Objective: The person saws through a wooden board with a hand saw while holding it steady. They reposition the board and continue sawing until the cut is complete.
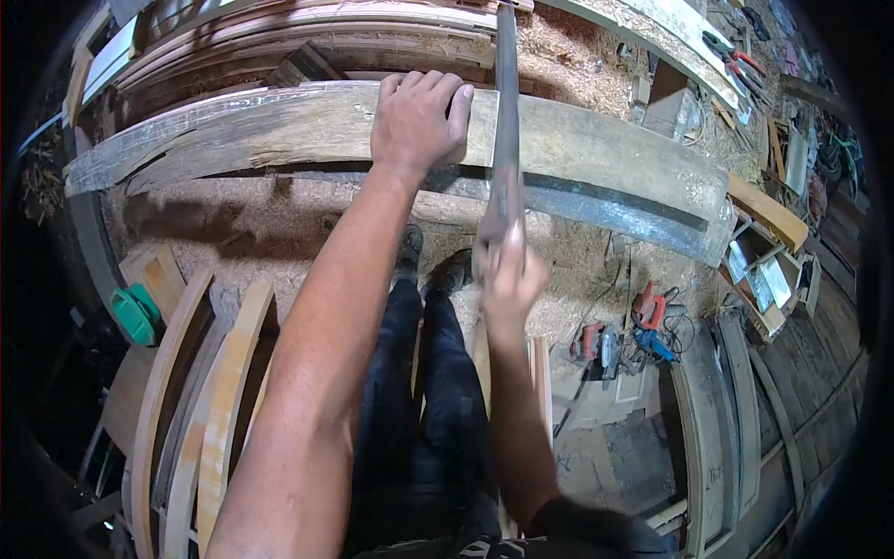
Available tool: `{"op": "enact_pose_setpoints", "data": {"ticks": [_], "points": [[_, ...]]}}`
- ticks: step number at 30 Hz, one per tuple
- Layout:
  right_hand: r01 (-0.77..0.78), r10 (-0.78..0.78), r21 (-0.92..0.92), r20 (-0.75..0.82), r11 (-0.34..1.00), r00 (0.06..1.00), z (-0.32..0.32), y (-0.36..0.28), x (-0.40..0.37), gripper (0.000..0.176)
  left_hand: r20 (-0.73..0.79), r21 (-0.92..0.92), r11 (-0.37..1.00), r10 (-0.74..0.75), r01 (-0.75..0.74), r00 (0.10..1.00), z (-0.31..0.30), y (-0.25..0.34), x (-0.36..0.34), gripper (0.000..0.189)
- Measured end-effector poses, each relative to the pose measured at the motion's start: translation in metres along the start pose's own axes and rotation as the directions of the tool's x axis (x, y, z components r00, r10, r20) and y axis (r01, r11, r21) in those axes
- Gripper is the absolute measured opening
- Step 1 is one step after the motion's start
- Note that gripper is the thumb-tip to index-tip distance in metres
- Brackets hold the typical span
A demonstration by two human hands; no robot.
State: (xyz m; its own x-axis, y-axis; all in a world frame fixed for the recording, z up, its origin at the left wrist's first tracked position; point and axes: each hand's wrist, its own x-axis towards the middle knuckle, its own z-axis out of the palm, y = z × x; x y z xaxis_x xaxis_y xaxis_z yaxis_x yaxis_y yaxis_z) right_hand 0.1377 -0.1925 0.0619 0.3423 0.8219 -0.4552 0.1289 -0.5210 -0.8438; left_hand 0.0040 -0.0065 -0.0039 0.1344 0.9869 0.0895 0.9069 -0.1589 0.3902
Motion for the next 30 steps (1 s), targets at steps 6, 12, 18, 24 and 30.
{"op": "enact_pose_setpoints", "data": {"ticks": [6, 12, 18, 24, 30], "points": [[-0.153, 0.159, 0.179, -0.021, 0.972, 0.987, -0.012, 0.070, -0.131, 0.049, -0.032, -0.019, 0.999, 0.027, -0.028, 0.999, 0.003, -0.002, -0.003, 0.024], [-0.034, 0.019, 0.117, 0.125, 0.992, 0.992, -0.007, 0.004, 0.012, 0.044, -0.028, -0.004, 1.000, 0.027, -0.027, 0.999, 0.000, -0.001, 0.001, 0.023], [-0.119, 0.125, 0.114, -0.047, 0.986, 0.991, -0.020, 0.105, -0.161, 0.044, -0.009, -0.033, 0.999, 0.006, -0.006, 1.000, -0.001, 0.001, -0.001, 0.024], [-0.007, -0.001, 0.070, 0.103, 0.998, 0.995, -0.001, 0.005, 0.028, 0.041, -0.030, -0.011, 1.000, 0.017, -0.017, 0.999, 0.000, -0.001, 0.001, 0.024], [-0.111, 0.116, 0.202, -0.015, 0.973, 0.993, -0.027, 0.080, -0.137, 0.040, -0.045, -0.029, 0.999, 0.018, -0.019, 0.999, 0.003, 0.000, -0.001, 0.022]]}}
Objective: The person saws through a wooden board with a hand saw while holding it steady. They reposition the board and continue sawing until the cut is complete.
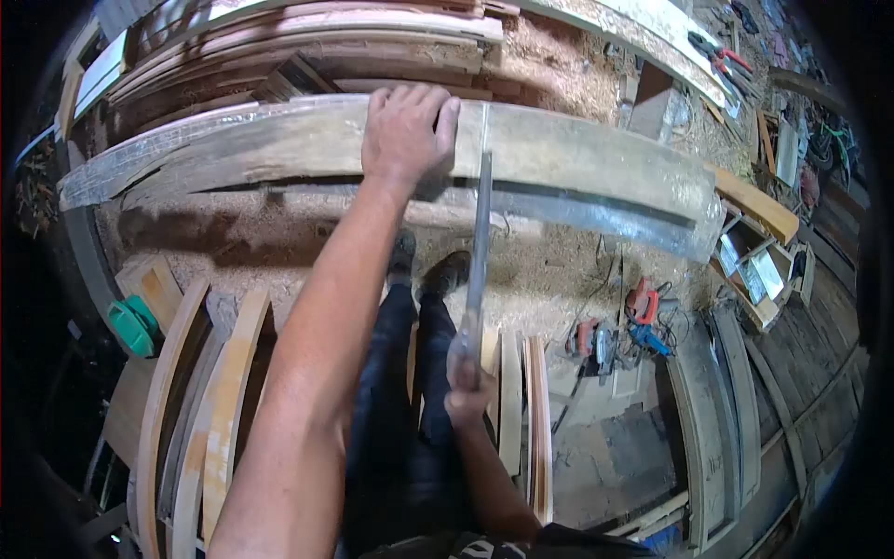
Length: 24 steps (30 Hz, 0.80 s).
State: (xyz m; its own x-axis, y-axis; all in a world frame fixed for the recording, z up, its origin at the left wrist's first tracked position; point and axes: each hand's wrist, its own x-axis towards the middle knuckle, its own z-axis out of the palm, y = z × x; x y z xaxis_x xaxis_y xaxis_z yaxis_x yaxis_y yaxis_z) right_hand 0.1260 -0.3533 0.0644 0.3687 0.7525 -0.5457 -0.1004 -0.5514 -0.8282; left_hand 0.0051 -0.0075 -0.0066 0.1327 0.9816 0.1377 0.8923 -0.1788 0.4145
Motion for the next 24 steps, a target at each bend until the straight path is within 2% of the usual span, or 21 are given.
{"op": "enact_pose_setpoints", "data": {"ticks": [1, 2, 3, 4, 5, 7, 8, 9, 10, 11, 13, 15, 17, 18, 20, 21, 22, 24], "points": [[0.011, -0.011, 0.010, 0.009, 1.000, 1.000, 0.004, 0.008, 0.021, 0.040, -0.001, 0.011, 1.000, -0.003, 0.003, 1.000, 0.001, -0.002, 0.002, 0.022], [0.120, -0.131, -0.305, -0.013, 0.945, 0.991, 0.007, 0.013, 0.048, 0.041, -0.031, 0.030, 0.999, 0.031, -0.030, 0.999, 0.002, -0.004, 0.003, 0.023], [0.195, -0.238, -0.595, 0.006, 0.780, 0.971, 0.012, 0.017, 0.073, 0.042, -0.019, 0.024, 0.999, 0.024, -0.024, 1.000, 0.001, -0.004, 0.002, 0.023], [0.169, -0.159, -0.295, 0.058, 0.940, 0.986, 0.038, -0.035, 0.126, 0.042, 0.033, 0.039, 0.999, -0.010, 0.009, 0.999, -0.002, -0.003, 0.002, 0.024], [0.102, -0.105, 0.032, 0.134, 0.994, 0.985, 0.058, -0.088, 0.165, 0.043, 0.078, 0.054, 0.998, -0.047, 0.043, 0.996, -0.003, 0.000, 0.001, 0.025], [0.091, -0.081, -0.111, 0.088, 0.990, 0.993, 0.055, -0.079, 0.140, 0.042, 0.072, 0.020, 0.999, -0.038, 0.037, 0.997, -0.002, 0.001, -0.001, 0.027], [0.149, -0.150, -0.151, 0.002, 0.977, 0.989, 0.042, -0.059, 0.105, 0.041, 0.066, -0.003, 1.000, -0.027, 0.027, 0.997, -0.002, 0.000, 0.002, 0.028], [-0.078, 0.085, 0.124, -0.049, 0.989, 0.995, 0.025, -0.038, 0.055, 0.041, 0.073, -0.003, 1.000, -0.027, 0.028, 0.997, -0.001, -0.001, -0.001, 0.028], [-0.280, 0.319, 0.394, -0.035, 0.875, 0.947, 0.019, -0.032, 0.028, 0.042, 0.076, 0.024, 0.999, -0.025, 0.023, 0.997, 0.000, -0.001, -0.003, 0.028], [-0.277, 0.312, 0.396, -0.027, 0.875, 0.950, 0.018, -0.015, 0.030, 0.042, 0.064, 0.058, 0.998, -0.020, 0.016, 0.998, 0.001, -0.003, 0.001, 0.029], [0.051, -0.031, 0.113, -0.177, 0.992, 0.984, 0.012, -0.007, 0.026, 0.043, 0.072, 0.040, 0.999, -0.020, 0.017, 0.997, -0.001, -0.002, -0.003, 0.027], [0.081, -0.070, -0.119, 0.088, 0.990, 0.994, 0.029, -0.066, 0.109, 0.044, 0.049, 0.044, 0.999, -0.009, 0.006, 0.999, -0.001, -0.001, 0.000, 0.027], [0.146, -0.144, -0.008, 0.135, 0.989, 0.980, 0.055, -0.065, 0.172, 0.044, 0.048, 0.048, 0.998, 0.026, -0.028, 0.998, 0.002, -0.004, 0.004, 0.028], [0.148, -0.147, 0.005, 0.125, 0.989, 0.981, 0.056, -0.074, 0.180, 0.044, 0.030, 0.042, 0.998, 0.036, -0.037, 0.999, 0.003, -0.004, 0.002, 0.029], [-0.065, 0.028, 0.135, 0.255, 0.989, 0.966, 0.050, -0.096, 0.184, 0.041, -0.004, 0.032, 0.998, 0.052, -0.052, 0.999, 0.004, -0.007, -0.002, 0.032], [-0.045, 0.007, 0.147, 0.250, 0.988, 0.968, 0.049, -0.091, 0.179, 0.041, -0.020, 0.033, 0.997, 0.068, -0.068, 0.997, 0.005, -0.006, -0.008, 0.032], [0.089, -0.134, 0.175, 0.265, 0.981, 0.955, 0.048, -0.084, 0.177, 0.037, -0.040, 0.028, 0.997, 0.079, -0.078, 0.996, 0.006, -0.007, -0.008, 0.032], [0.359, -0.428, 0.278, 0.249, 0.891, 0.869, 0.052, -0.067, 0.177, 0.032, -0.069, -0.012, 0.997, 0.080, -0.081, 0.994, 0.003, -0.007, -0.006, 0.030]]}}
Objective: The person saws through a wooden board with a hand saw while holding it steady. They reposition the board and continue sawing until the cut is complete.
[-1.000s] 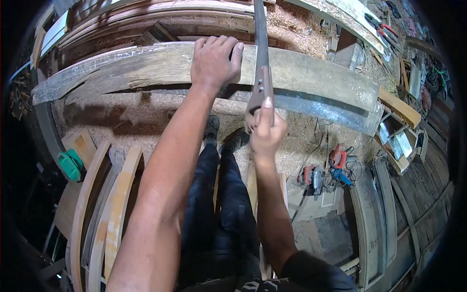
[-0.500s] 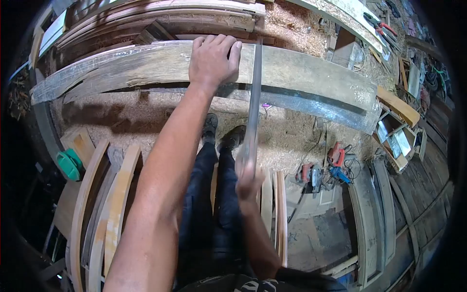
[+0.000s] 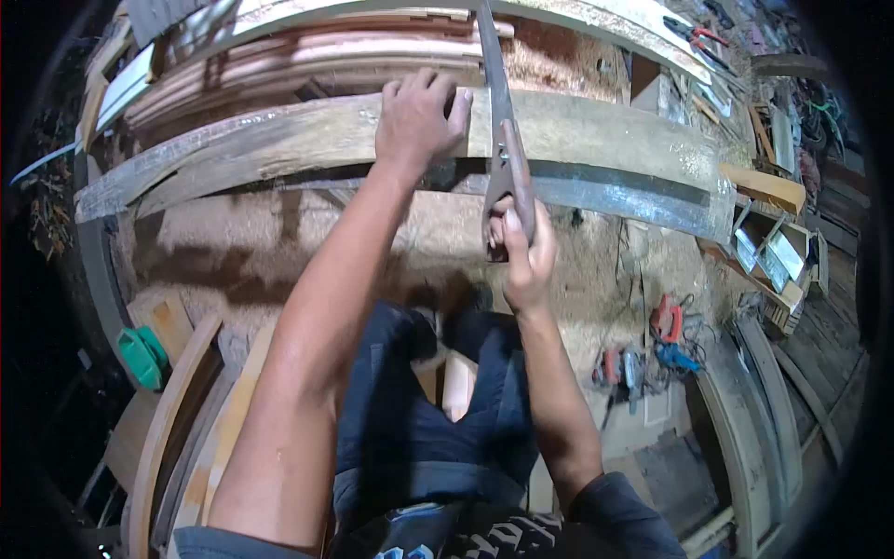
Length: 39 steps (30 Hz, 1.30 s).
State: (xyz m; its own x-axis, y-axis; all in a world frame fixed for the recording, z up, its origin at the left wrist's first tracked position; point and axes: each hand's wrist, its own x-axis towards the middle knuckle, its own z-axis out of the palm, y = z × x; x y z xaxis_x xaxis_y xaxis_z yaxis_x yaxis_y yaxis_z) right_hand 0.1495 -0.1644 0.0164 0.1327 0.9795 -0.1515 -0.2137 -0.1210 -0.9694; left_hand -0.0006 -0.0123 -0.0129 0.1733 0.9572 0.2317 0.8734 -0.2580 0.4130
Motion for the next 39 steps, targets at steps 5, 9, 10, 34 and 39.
{"op": "enact_pose_setpoints", "data": {"ticks": [5, 9, 10, 34, 39], "points": [[0.164, -0.153, 0.135, -0.086, 0.977, 0.985, 0.009, 0.018, 0.002, 0.032, 0.002, -0.015, 1.000, 0.022, -0.022, 1.000, -0.001, -0.001, 0.000, 0.036], [0.056, -0.034, 0.222, -0.102, 0.973, 0.994, 0.006, 0.005, 0.012, 0.036, -0.024, 0.068, 0.996, 0.061, -0.060, 0.998, -0.002, -0.006, 0.008, 0.046], [0.090, -0.077, 0.199, -0.073, 0.976, 0.994, 0.006, 0.006, 0.014, 0.038, 0.066, 0.105, 0.995, -0.011, 0.004, 0.998, -0.003, -0.002, 0.011, 0.049], [-0.463, 0.470, 0.079, -0.149, 0.883, 0.870, -0.001, -0.064, -0.061, 0.048, 0.028, 0.113, 0.931, -0.352, 0.347, 0.935, 0.002, 0.019, 0.009, 0.042], [-0.278, 0.290, 0.086, -0.213, 0.957, 0.933, -0.018, -0.025, -0.139, 0.049, 0.100, 0.031, 0.973, -0.231, 0.229, 0.968, 0.001, 0.012, -0.006, 0.031]]}}
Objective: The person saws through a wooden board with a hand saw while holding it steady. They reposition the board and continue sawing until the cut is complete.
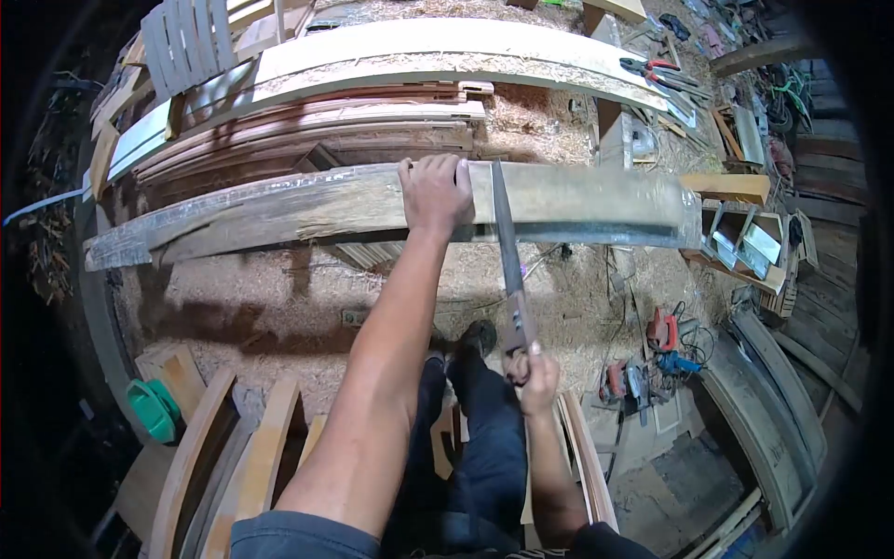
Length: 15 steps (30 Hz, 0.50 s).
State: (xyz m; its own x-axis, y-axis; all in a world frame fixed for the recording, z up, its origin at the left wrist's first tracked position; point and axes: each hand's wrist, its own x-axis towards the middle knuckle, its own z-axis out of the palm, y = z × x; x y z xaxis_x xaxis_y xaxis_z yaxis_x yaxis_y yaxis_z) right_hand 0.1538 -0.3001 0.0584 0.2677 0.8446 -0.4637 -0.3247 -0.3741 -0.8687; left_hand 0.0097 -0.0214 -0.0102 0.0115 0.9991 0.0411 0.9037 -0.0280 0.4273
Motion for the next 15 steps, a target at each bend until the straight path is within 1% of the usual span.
{"op": "enact_pose_setpoints", "data": {"ticks": [1, 2, 3, 4, 5, 6, 7, 8, 9, 10, 11, 12, 13, 14, 15], "points": [[-0.012, 0.014, 0.028, -0.052, 1.000, 0.999, 0.009, 0.004, 0.001, 0.049, -0.029, -0.008, 0.998, 0.062, -0.063, 0.998, 0.002, 0.000, 0.000, 0.029], [-0.055, 0.053, -0.012, -0.130, 0.998, 0.990, 0.027, -0.007, 0.008, 0.049, -0.055, -0.017, 0.992, 0.122, -0.123, 0.991, 0.006, 0.000, 0.000, 0.027], [-0.057, 0.064, 0.067, -0.103, 0.996, 0.993, 0.038, -0.005, 0.027, 0.049, -0.057, -0.010, 0.989, 0.146, -0.146, 0.988, 0.010, -0.002, 0.001, 0.027], [-0.067, 0.078, 0.145, -0.074, 0.987, 0.994, 0.050, -0.002, 0.047, 0.049, -0.039, -0.001, 0.991, 0.131, -0.131, 0.991, 0.009, -0.004, 0.002, 0.027], [-0.015, 0.022, 0.051, -0.141, 0.999, 0.990, 0.070, -0.009, 0.072, 0.049, -0.039, 0.039, 0.992, 0.121, -0.119, 0.992, 0.005, -0.001, 0.004, 0.026], [0.024, -0.035, -0.050, -0.213, 0.998, 0.976, 0.085, -0.016, 0.080, 0.049, -0.024, 0.072, 0.991, 0.116, -0.114, 0.993, 0.001, 0.005, 0.002, 0.027], [0.003, -0.027, -0.118, -0.198, 0.993, 0.980, 0.089, -0.012, 0.072, 0.050, 0.023, 0.053, 0.994, 0.098, -0.099, 0.995, -0.005, 0.010, 0.004, 0.027], [-0.083, 0.021, -0.214, -0.280, 0.973, 0.960, 0.077, 0.004, 0.041, 0.048, 0.026, 0.056, 0.993, 0.098, -0.100, 0.995, -0.005, 0.012, 0.010, 0.027], [-0.049, -0.024, -0.231, -0.303, 0.972, 0.953, 0.064, 0.030, 0.000, 0.047, 0.034, 0.071, 0.993, 0.090, -0.092, 0.995, -0.006, 0.012, 0.009, 0.028], [-0.076, 0.068, -0.017, -0.277, 0.997, 0.959, 0.069, 0.016, -0.030, 0.045, 0.044, 0.085, 0.993, 0.078, -0.081, 0.996, -0.006, 0.012, 0.006, 0.028], [-0.108, 0.097, -0.030, -0.250, 0.994, 0.963, 0.071, 0.003, -0.047, 0.045, 0.048, 0.088, 0.993, 0.074, -0.078, 0.996, -0.006, 0.011, 0.008, 0.028], [-0.104, 0.074, -0.095, -0.273, 0.990, 0.959, 0.069, -0.003, -0.051, 0.047, 0.035, 0.071, 0.995, 0.070, -0.073, 0.997, -0.004, 0.011, 0.010, 0.029], [-0.104, 0.063, -0.126, -0.290, 0.987, 0.955, 0.063, 0.007, -0.037, 0.048, 0.033, 0.054, 0.996, 0.062, -0.064, 0.998, -0.002, 0.010, 0.007, 0.030], [-0.096, 0.046, -0.148, -0.306, 0.984, 0.951, 0.058, 0.025, -0.005, 0.048, 0.037, 0.060, 0.996, 0.064, -0.066, 0.997, -0.001, 0.008, 0.008, 0.030], [-0.087, 0.048, -0.138, -0.263, 0.987, 0.964, 0.070, 0.014, 0.046, 0.048, 0.035, 0.071, 0.995, 0.064, -0.067, 0.997, -0.002, 0.008, 0.008, 0.030]]}}
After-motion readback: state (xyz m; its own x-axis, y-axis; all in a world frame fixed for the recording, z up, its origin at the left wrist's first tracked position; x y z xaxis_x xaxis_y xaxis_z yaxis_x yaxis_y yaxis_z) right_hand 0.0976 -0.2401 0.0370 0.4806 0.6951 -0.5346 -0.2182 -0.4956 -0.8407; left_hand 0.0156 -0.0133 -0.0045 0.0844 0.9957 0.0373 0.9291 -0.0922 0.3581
